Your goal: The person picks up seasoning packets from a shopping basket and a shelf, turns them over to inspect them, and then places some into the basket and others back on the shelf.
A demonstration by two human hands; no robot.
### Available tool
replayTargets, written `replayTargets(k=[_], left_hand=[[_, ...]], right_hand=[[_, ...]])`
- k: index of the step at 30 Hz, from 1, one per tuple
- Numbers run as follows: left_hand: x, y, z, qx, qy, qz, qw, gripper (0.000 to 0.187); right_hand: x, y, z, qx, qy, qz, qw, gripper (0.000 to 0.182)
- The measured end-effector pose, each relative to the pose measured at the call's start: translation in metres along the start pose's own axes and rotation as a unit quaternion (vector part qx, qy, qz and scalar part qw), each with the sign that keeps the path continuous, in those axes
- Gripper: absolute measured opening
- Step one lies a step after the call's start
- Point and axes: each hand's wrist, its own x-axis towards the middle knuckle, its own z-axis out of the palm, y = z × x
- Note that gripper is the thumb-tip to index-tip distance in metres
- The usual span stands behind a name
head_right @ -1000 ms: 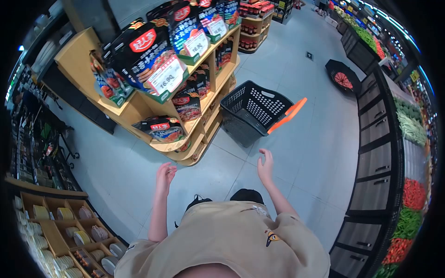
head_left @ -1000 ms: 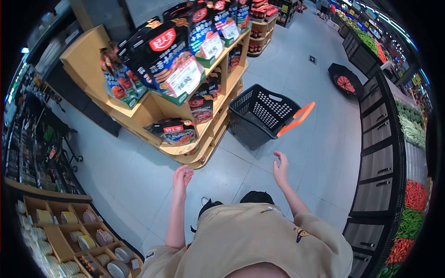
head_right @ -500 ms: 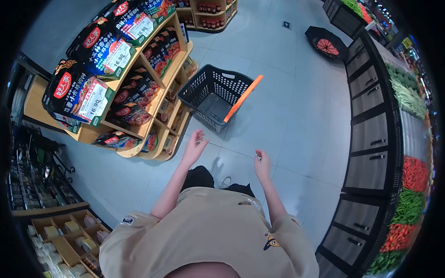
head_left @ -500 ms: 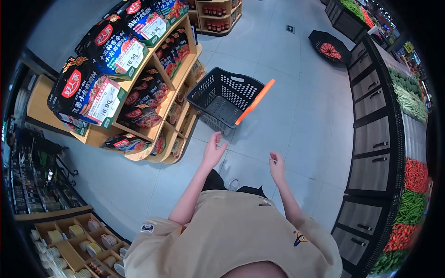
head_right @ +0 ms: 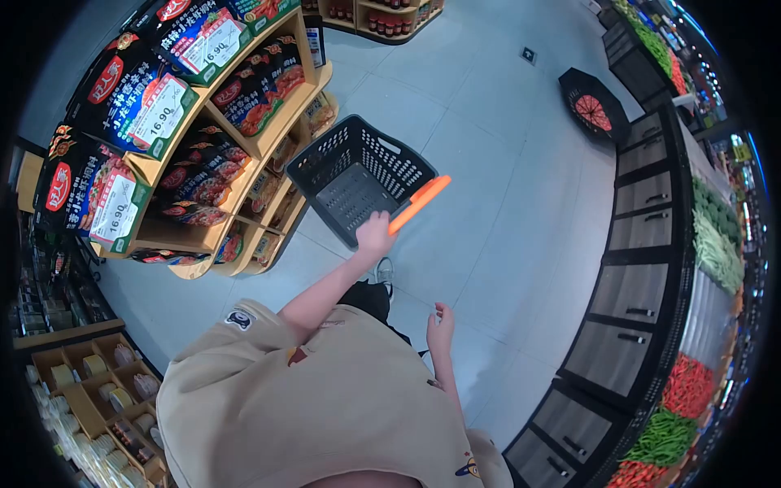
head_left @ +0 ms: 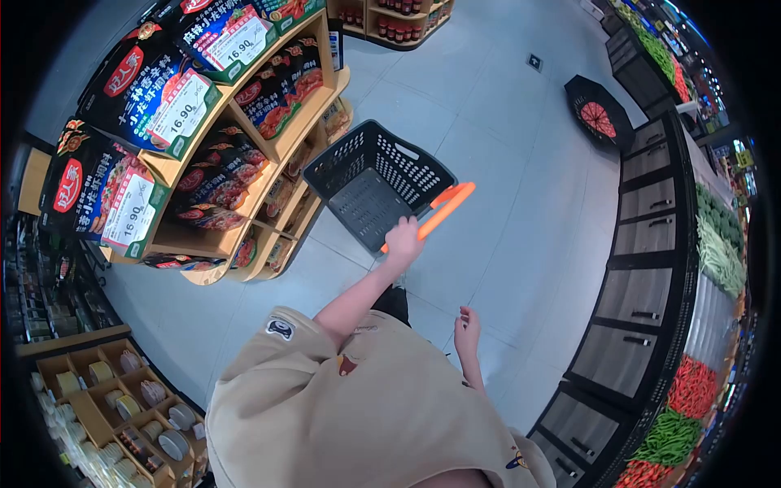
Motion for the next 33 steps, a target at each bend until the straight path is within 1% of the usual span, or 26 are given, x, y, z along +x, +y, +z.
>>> replayTargets(k=[1, 2, 3, 4, 6, 7, 8, 9, 10, 11, 12, 13, 14, 15, 16, 17, 19, 20, 21, 22, 24, 26, 28, 29, 31, 33], left_hand=[[0.004, -0.001, 0.005, -0.006, 0.003, -0.010, 1.000, 0.041], [0.001, -0.002, 0.010, 0.001, 0.002, 0.015, 1.000, 0.037], [0.002, 0.000, 0.014, 0.007, 0.006, 0.041, 0.999, 0.033], [0.006, 0.003, 0.011, 0.002, 0.012, 0.030, 0.999, 0.033], [0.013, 0.010, 0.003, -0.081, 0.066, 0.106, 0.989, 0.029], [0.020, 0.017, -0.002, -0.084, 0.065, 0.092, 0.990, 0.029], [0.027, 0.028, -0.005, -0.200, -0.021, 0.036, 0.979, 0.025], [0.034, 0.036, -0.006, -0.311, -0.102, -0.018, 0.945, 0.021], [0.039, 0.041, -0.004, -0.313, -0.101, -0.029, 0.944, 0.021], [0.043, 0.045, -0.001, -0.277, -0.139, -0.055, 0.949, 0.022], [0.047, 0.048, 0.001, -0.241, -0.177, -0.081, 0.951, 0.023], [0.049, 0.051, 0.001, -0.239, -0.177, -0.090, 0.950, 0.023], [0.047, 0.054, 0.000, -0.215, -0.164, -0.089, 0.959, 0.024], [0.046, 0.055, 0.000, -0.191, -0.151, -0.087, 0.966, 0.024], [0.046, 0.055, 0.001, -0.190, -0.149, -0.096, 0.965, 0.024], [0.046, 0.054, 0.001, -0.191, -0.151, -0.088, 0.966, 0.024], [0.042, 0.051, 0.000, -0.191, -0.148, -0.092, 0.966, 0.025], [0.040, 0.049, -0.001, -0.181, -0.163, -0.078, 0.967, 0.026], [0.037, 0.049, -0.005, -0.171, -0.177, -0.064, 0.967, 0.027], [0.034, 0.049, -0.008, -0.173, -0.173, -0.076, 0.967, 0.027], [0.024, 0.051, -0.018, -0.175, -0.199, -0.039, 0.964, 0.033], [0.012, 0.052, -0.027, -0.153, -0.216, -0.032, 0.964, 0.036], [-0.003, 0.048, -0.028, -0.125, -0.252, -0.018, 0.959, 0.042], [-0.010, 0.045, -0.028, -0.125, -0.252, -0.023, 0.959, 0.042], [-0.023, 0.035, -0.030, -0.092, -0.263, -0.016, 0.960, 0.040], [-0.035, 0.019, -0.025, -0.017, -0.202, 0.035, 0.979, 0.035]], right_hand=[[0.015, -0.005, -0.006, -0.030, -0.014, -0.006, 0.999, 0.026], [0.025, -0.015, -0.015, -0.041, -0.025, -0.006, 0.999, 0.026], [0.038, -0.031, -0.025, -0.015, -0.032, 0.024, 0.999, 0.027], [0.058, -0.045, -0.029, 0.014, -0.038, 0.050, 0.998, 0.028], [0.099, -0.061, -0.036, -0.027, -0.037, 0.015, 0.999, 0.032], [0.115, -0.070, -0.039, -0.062, -0.029, -0.012, 0.998, 0.037], [0.134, -0.079, -0.040, -0.063, -0.027, -0.052, 0.996, 0.042], [0.157, -0.094, -0.036, -0.060, -0.025, -0.093, 0.993, 0.047], [0.179, -0.109, -0.032, -0.075, -0.028, -0.131, 0.988, 0.050], [0.200, -0.126, -0.028, -0.088, -0.030, -0.169, 0.981, 0.054], [0.221, -0.143, -0.023, -0.136, -0.026, -0.222, 0.965, 0.054], [0.241, -0.158, -0.016, -0.182, -0.022, -0.275, 0.944, 0.054], [0.260, -0.168, -0.008, -0.179, -0.031, -0.274, 0.944, 0.054], [0.277, -0.175, -0.002, -0.276, -0.058, -0.357, 0.891, 0.049], [0.289, -0.178, 0.001, -0.366, -0.084, -0.436, 0.818, 0.044], [0.297, -0.171, 0.005, -0.361, -0.092, -0.440, 0.817, 0.044], [0.309, -0.153, 0.016, -0.392, -0.330, -0.416, 0.751, 0.019], [0.311, -0.148, 0.020, -0.388, -0.339, -0.423, 0.745, 0.019], [0.309, -0.145, 0.020, -0.393, -0.354, -0.407, 0.745, 0.009], [0.305, -0.141, 0.018, -0.398, -0.367, -0.391, 0.744, 0.008], [0.292, -0.131, 0.013, -0.408, -0.390, -0.389, 0.728, 0.011], [0.279, -0.123, 0.006, -0.418, -0.406, -0.387, 0.715, 0.014], [0.260, -0.113, 0.002, -0.378, -0.466, -0.366, 0.712, 0.020], [0.251, -0.107, 0.000, -0.376, -0.469, -0.368, 0.709, 0.020], [0.236, -0.100, 0.000, -0.304, -0.550, -0.316, 0.710, 0.030], [0.226, -0.102, 0.002, -0.260, -0.586, -0.315, 0.700, 0.034]])
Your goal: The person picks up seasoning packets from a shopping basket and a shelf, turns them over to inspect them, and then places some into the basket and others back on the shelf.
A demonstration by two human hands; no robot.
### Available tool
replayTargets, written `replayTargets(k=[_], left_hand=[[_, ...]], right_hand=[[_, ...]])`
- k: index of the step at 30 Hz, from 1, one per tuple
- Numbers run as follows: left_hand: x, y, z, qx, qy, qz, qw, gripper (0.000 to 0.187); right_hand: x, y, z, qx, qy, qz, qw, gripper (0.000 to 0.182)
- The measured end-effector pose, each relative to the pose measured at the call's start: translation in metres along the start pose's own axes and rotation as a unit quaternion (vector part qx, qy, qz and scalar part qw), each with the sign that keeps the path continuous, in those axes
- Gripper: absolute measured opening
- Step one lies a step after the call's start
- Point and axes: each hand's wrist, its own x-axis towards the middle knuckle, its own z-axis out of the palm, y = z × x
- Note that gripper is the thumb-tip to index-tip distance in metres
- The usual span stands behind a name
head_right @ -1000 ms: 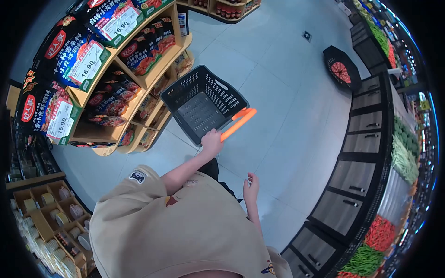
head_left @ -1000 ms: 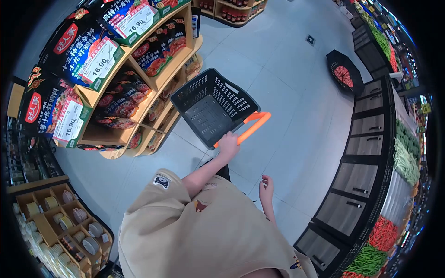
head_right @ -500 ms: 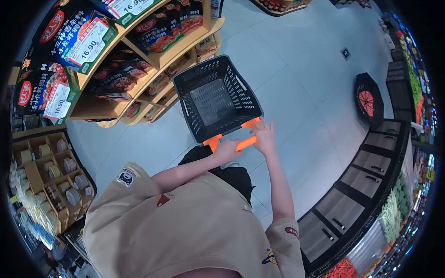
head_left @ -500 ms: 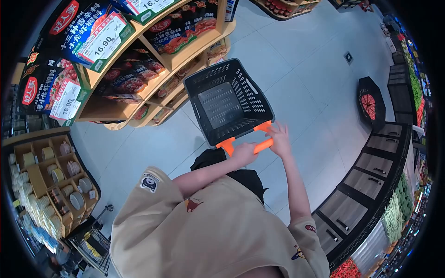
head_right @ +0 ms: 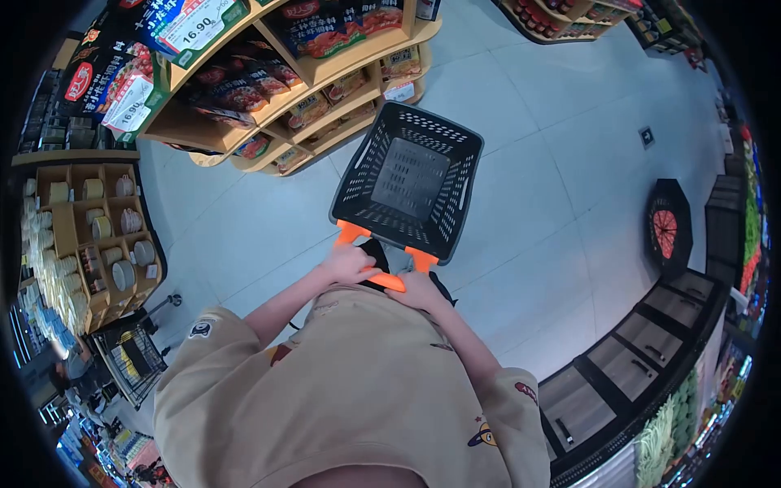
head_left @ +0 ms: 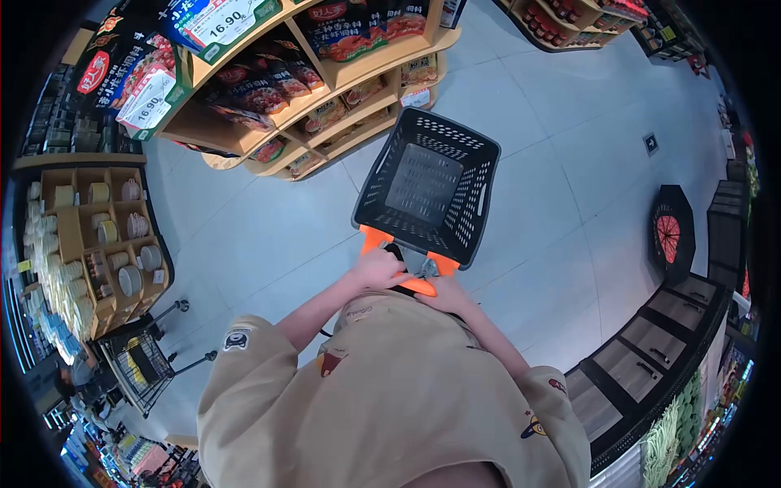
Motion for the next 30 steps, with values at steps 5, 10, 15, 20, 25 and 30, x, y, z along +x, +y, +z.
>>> replayTargets(k=[5, 10, 15, 20, 25, 30], left_hand=[[0.010, -0.024, -0.024, 0.072, 0.215, 0.009, 0.974, 0.017], [0.042, -0.036, -0.036, 0.126, 0.341, -0.113, 0.925, 0.015], [0.091, -0.012, -0.041, 0.122, 0.429, -0.205, 0.871, 0.029], [0.113, 0.018, -0.030, 0.047, 0.479, -0.221, 0.848, 0.042], [0.067, -0.029, 0.064, -0.034, 0.401, -0.317, 0.859, 0.038], [-0.047, -0.113, 0.210, -0.264, 0.041, -0.604, 0.751, 0.044]], right_hand=[[0.018, -0.007, 0.015, 0.131, -0.013, -0.047, 0.990, 0.041], [0.040, -0.005, 0.006, 0.203, 0.094, -0.040, 0.974, 0.038], [0.051, 0.019, -0.029, 0.208, 0.169, -0.064, 0.961, 0.033], [0.033, 0.061, -0.069, 0.198, 0.236, -0.062, 0.949, 0.032], [0.007, 0.133, -0.112, 0.174, 0.271, 0.005, 0.947, 0.037], [-0.020, 0.207, -0.161, 0.159, 0.291, 0.080, 0.940, 0.049]])
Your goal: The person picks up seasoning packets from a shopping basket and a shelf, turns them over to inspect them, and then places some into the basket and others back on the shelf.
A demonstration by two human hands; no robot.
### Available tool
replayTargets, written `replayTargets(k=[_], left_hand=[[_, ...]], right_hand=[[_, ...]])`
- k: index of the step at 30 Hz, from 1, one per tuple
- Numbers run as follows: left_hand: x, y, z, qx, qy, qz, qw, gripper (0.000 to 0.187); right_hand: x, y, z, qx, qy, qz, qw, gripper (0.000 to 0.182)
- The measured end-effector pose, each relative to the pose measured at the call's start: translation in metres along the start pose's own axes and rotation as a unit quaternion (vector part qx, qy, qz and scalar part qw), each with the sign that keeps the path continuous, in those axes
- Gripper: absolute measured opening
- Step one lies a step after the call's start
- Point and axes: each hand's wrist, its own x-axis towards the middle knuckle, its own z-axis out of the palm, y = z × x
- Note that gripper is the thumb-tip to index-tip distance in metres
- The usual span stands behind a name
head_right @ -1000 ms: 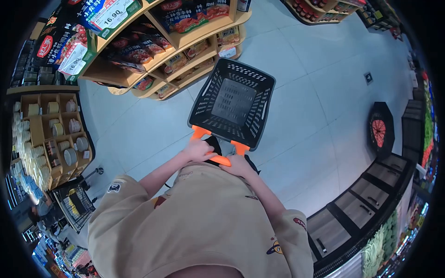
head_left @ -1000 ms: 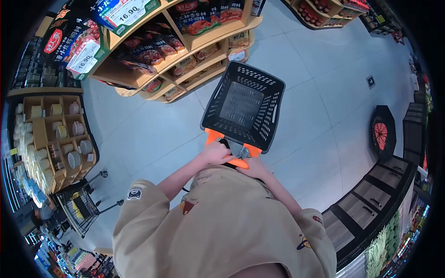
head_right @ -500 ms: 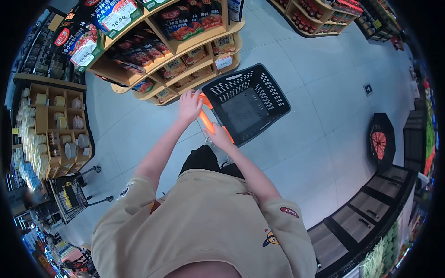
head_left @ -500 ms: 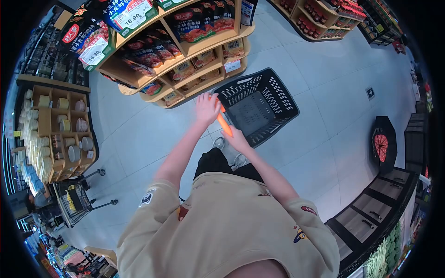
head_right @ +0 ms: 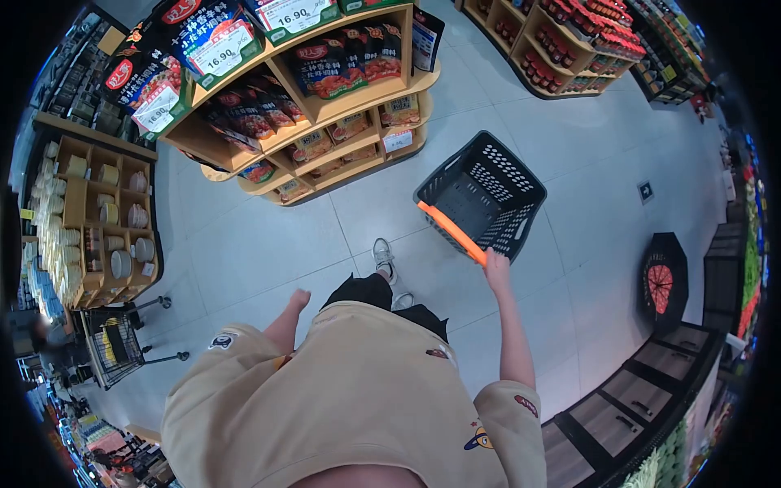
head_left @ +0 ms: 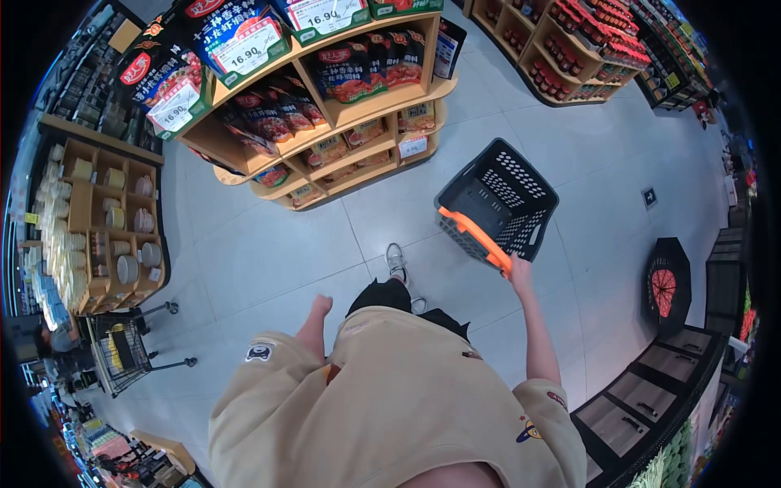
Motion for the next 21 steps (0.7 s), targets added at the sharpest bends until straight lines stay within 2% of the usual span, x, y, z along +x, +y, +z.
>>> replayTargets(k=[1, 2, 4, 5, 7, 10, 12, 13, 15, 16, 18, 19, 21], left_hand=[[0.018, -0.036, 0.018, -0.052, -0.020, -0.127, 0.990, 0.043], [-0.020, -0.025, -0.005, -0.091, -0.071, -0.180, 0.977, 0.041], [-0.019, -0.034, -0.004, -0.158, -0.041, -0.236, 0.958, 0.037], [-0.010, -0.031, -0.007, -0.163, -0.043, -0.233, 0.958, 0.037], [0.000, -0.021, -0.021, -0.266, -0.016, -0.120, 0.956, 0.034], [0.028, 0.019, -0.046, -0.379, 0.060, -0.076, 0.920, 0.032], [0.046, 0.047, -0.074, -0.374, 0.076, -0.019, 0.924, 0.033], [0.060, 0.059, -0.087, -0.358, 0.077, 0.017, 0.931, 0.033], [0.078, 0.080, -0.109, -0.359, 0.105, 0.073, 0.924, 0.034], [0.080, 0.092, -0.122, -0.361, 0.118, 0.103, 0.919, 0.033], [0.071, 0.107, -0.138, -0.360, 0.129, 0.128, 0.915, 0.033], [0.070, 0.112, -0.144, -0.377, 0.122, 0.143, 0.907, 0.032], [0.072, 0.117, -0.152, -0.394, 0.117, 0.154, 0.898, 0.031]], right_hand=[[0.006, 0.011, -0.011, 0.002, 0.011, 0.029, 1.000, 0.051], [0.009, 0.017, -0.022, -0.010, 0.038, 0.032, 0.999, 0.049], [0.014, 0.021, -0.048, -0.054, 0.061, 0.020, 0.996, 0.046], [0.017, 0.022, -0.062, -0.085, 0.056, 0.004, 0.995, 0.044], [0.032, 0.058, -0.087, -0.184, 0.083, -0.040, 0.979, 0.038], [0.044, 0.060, -0.117, -0.251, 0.087, -0.017, 0.964, 0.032], [0.052, 0.068, -0.132, -0.462, 0.115, -0.105, 0.873, 0.029], [0.058, 0.063, -0.134, -0.463, 0.113, -0.110, 0.873, 0.029], [0.069, 0.052, -0.138, -0.495, 0.125, 0.065, 0.858, 0.030], [0.078, 0.051, -0.140, -0.497, 0.119, 0.062, 0.857, 0.030], [0.090, 0.054, -0.145, -0.372, 0.151, 0.135, 0.906, 0.029], [0.093, 0.046, -0.142, -0.372, 0.148, 0.135, 0.906, 0.029], [0.103, 0.019, -0.128, -0.393, 0.219, 0.141, 0.882, 0.030]])
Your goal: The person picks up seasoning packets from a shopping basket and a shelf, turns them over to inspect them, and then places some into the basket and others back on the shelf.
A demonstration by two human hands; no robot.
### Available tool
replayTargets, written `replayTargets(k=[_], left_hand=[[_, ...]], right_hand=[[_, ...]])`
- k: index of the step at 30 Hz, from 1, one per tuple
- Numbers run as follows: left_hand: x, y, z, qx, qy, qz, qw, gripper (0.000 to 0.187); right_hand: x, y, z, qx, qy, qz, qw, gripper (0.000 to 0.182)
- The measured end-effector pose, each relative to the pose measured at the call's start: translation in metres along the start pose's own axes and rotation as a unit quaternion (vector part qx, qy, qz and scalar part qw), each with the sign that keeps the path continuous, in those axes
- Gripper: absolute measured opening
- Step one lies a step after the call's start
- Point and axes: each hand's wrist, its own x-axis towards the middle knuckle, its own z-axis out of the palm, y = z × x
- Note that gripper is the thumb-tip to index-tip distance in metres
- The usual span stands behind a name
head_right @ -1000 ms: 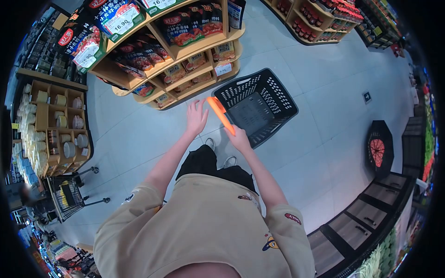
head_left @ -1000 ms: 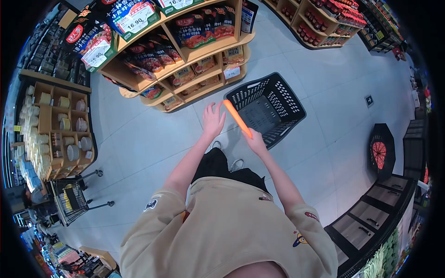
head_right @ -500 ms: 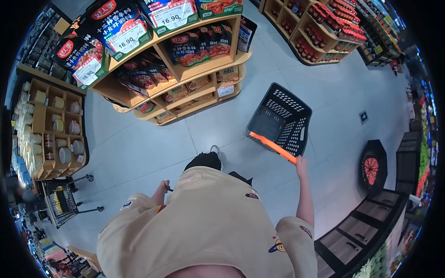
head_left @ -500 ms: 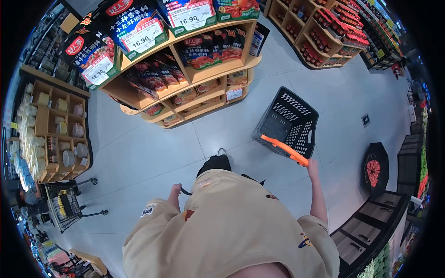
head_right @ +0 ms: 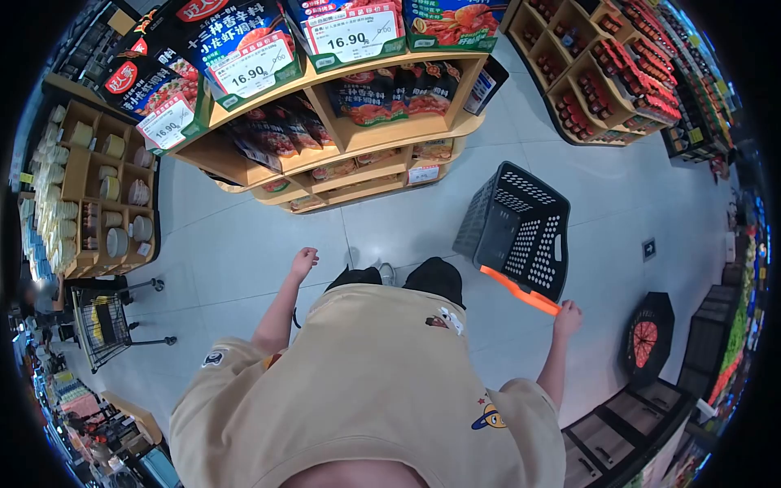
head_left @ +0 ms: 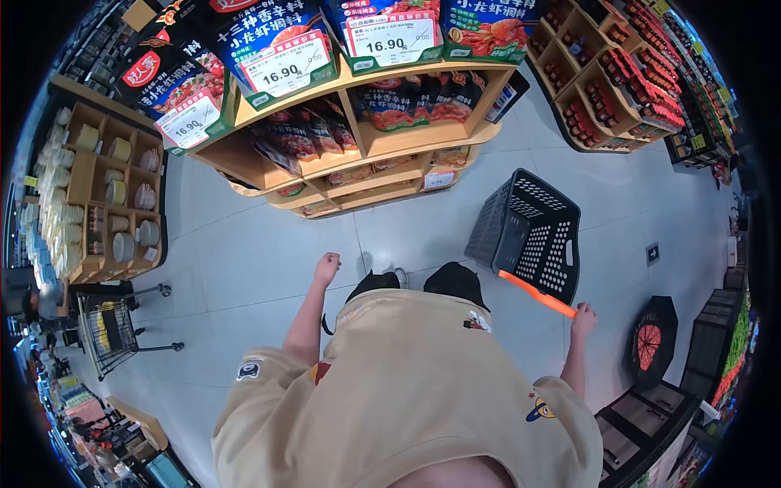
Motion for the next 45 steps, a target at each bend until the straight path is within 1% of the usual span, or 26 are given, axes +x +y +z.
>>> replayTargets(k=[1, 3, 4, 6, 9, 12, 13, 15, 18, 19, 21, 22, 24, 26, 27, 28, 30, 31, 34, 36, 38, 39, 41, 42, 44, 45], left_hand=[[0.000, -0.006, 0.001, 0.000, -0.006, -0.020, 1.000, 0.030], [-0.008, -0.020, 0.005, 0.000, -0.010, -0.045, 0.999, 0.030], [-0.015, -0.026, 0.006, 0.009, -0.012, -0.091, 0.996, 0.030], [-0.027, -0.042, 0.009, 0.028, -0.031, -0.193, 0.980, 0.030], [-0.050, -0.040, 0.019, 0.020, -0.053, -0.331, 0.942, 0.033], [-0.056, -0.025, 0.030, 0.032, -0.072, -0.361, 0.929, 0.034], [-0.049, -0.017, 0.036, 0.032, -0.068, -0.358, 0.931, 0.034], [-0.036, -0.002, 0.048, -0.008, -0.071, -0.312, 0.948, 0.034], [-0.007, 0.034, 0.068, -0.014, -0.064, -0.208, 0.976, 0.033], [0.001, 0.051, 0.074, -0.015, -0.059, -0.203, 0.977, 0.033], [0.013, 0.082, 0.083, -0.034, -0.058, -0.113, 0.991, 0.031], [0.020, 0.088, 0.087, -0.034, -0.053, -0.106, 0.992, 0.031], [0.032, 0.096, 0.093, -0.071, -0.048, -0.031, 0.996, 0.030], [0.036, 0.098, 0.098, -0.060, -0.047, -0.037, 0.996, 0.030], [0.036, 0.099, 0.101, -0.046, -0.046, -0.047, 0.997, 0.030], [0.035, 0.097, 0.103, -0.046, -0.046, -0.041, 0.997, 0.030], [0.030, 0.088, 0.100, -0.039, -0.073, -0.106, 0.991, 0.030], [0.030, 0.081, 0.097, -0.039, -0.070, -0.104, 0.991, 0.030], [0.025, 0.051, 0.093, -0.067, -0.030, -0.189, 0.979, 0.030], [0.011, 0.037, 0.089, -0.097, -0.019, -0.208, 0.973, 0.029], [-0.005, 0.028, 0.087, -0.128, 0.002, -0.227, 0.965, 0.029], [-0.013, 0.022, 0.087, -0.134, 0.005, -0.234, 0.963, 0.029], [-0.034, 0.005, 0.086, -0.169, 0.037, -0.228, 0.958, 0.030], [-0.047, -0.003, 0.087, -0.174, 0.041, -0.236, 0.955, 0.030], [-0.076, -0.016, 0.091, -0.219, 0.077, -0.255, 0.939, 0.031], [-0.092, -0.021, 0.094, -0.224, 0.081, -0.261, 0.935, 0.031]], right_hand=[[-0.005, -0.021, -0.003, -0.001, -0.003, -0.004, 1.000, 0.030], [-0.018, -0.060, -0.004, 0.034, 0.025, -0.185, 0.982, 0.032], [-0.022, -0.072, 0.000, 0.033, 0.021, -0.186, 0.982, 0.032], [-0.021, -0.085, 0.011, -0.054, 0.023, -0.212, 0.976, 0.034], [-0.008, -0.071, 0.017, -0.046, 0.008, -0.218, 0.975, 0.029], [0.001, -0.053, 0.009, -0.035, -0.014, -0.250, 0.968, 0.024], [0.006, -0.050, 0.003, -0.030, -0.012, -0.251, 0.967, 0.024], [0.013, -0.043, -0.010, -0.023, -0.034, -0.300, 0.953, 0.022], [0.023, -0.032, -0.011, 0.000, -0.063, -0.301, 0.952, 0.023], [0.027, -0.038, -0.016, 0.005, -0.059, -0.303, 0.951, 0.023], [0.035, -0.051, -0.024, 0.017, -0.174, -0.237, 0.956, 0.022], [0.044, -0.066, -0.023, 0.023, -0.169, -0.240, 0.956, 0.022], [0.077, -0.105, -0.023, 0.142, -0.153, -0.320, 0.924, 0.025], [0.097, -0.176, -0.042, 0.243, -0.094, -0.334, 0.906, 0.018], [0.108, -0.210, -0.048, 0.262, -0.095, -0.338, 0.899, 0.017], [0.116, -0.244, -0.056, 0.312, -0.076, -0.384, 0.866, 0.015], [0.125, -0.308, -0.072, 0.325, -0.072, -0.444, 0.832, 0.013], [0.126, -0.335, -0.082, 0.328, -0.056, -0.486, 0.808, 0.014], [0.119, -0.406, -0.093, 0.329, -0.093, -0.538, 0.771, 0.014], [0.116, -0.442, -0.075, 0.343, -0.130, -0.560, 0.743, 0.014], [0.115, -0.475, -0.050, 0.349, -0.128, -0.597, 0.711, 0.015], [0.116, -0.490, -0.035, 0.346, -0.135, -0.601, 0.708, 0.015], [0.116, -0.520, -0.003, 0.418, -0.303, -0.516, 0.684, 0.019], [0.115, -0.535, 0.012, 0.413, -0.311, -0.518, 0.681, 0.019], [0.114, -0.565, 0.036, 0.446, -0.276, -0.449, 0.724, 0.027], [0.115, -0.579, 0.043, 0.441, -0.283, -0.452, 0.722, 0.027]])
